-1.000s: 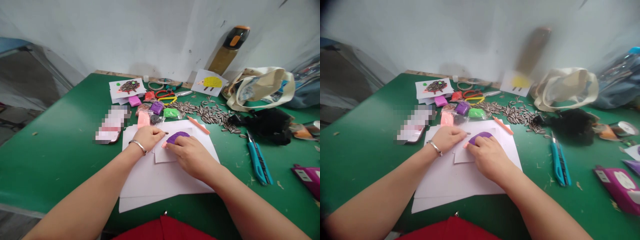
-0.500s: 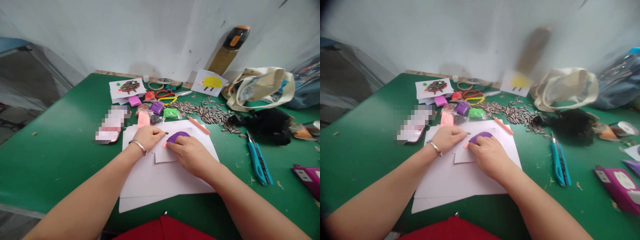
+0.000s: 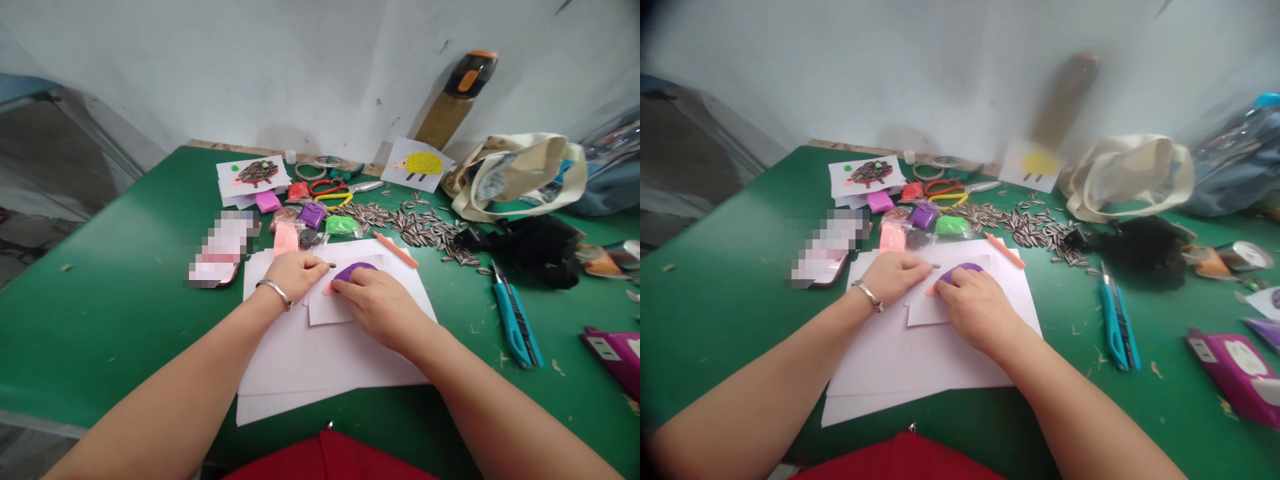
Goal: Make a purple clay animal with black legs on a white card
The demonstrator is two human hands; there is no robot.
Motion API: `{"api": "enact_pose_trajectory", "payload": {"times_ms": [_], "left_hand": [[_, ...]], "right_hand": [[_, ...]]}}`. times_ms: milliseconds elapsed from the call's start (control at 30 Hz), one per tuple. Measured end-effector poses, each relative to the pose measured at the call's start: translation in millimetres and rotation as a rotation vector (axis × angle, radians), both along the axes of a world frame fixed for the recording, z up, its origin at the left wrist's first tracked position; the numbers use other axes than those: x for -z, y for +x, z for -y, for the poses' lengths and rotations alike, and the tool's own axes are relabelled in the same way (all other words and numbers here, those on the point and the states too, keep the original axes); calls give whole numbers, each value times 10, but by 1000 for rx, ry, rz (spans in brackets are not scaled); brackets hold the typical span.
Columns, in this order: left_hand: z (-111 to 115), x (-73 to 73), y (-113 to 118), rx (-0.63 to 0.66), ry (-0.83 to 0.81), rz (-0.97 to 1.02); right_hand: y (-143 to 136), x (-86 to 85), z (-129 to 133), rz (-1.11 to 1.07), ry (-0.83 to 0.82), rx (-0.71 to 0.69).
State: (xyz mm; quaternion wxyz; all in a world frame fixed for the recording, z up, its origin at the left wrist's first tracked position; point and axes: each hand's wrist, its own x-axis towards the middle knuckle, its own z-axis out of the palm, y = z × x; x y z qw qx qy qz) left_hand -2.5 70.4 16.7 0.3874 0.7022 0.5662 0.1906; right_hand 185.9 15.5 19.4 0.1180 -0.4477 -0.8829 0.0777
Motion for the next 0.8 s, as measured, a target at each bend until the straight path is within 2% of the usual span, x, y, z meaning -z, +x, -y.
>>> {"api": "enact_pose_trajectory", "payload": {"times_ms": [300, 500, 800], "left_hand": [[1, -8, 2, -12, -15, 5], [0, -22, 6, -15, -13, -27], [-9, 0, -10, 8, -5, -23]], "right_hand": [[-25, -10, 8, 88, -17, 8], [-67, 27, 75, 126, 68, -36], [-110, -5, 146, 191, 85, -61]]}}
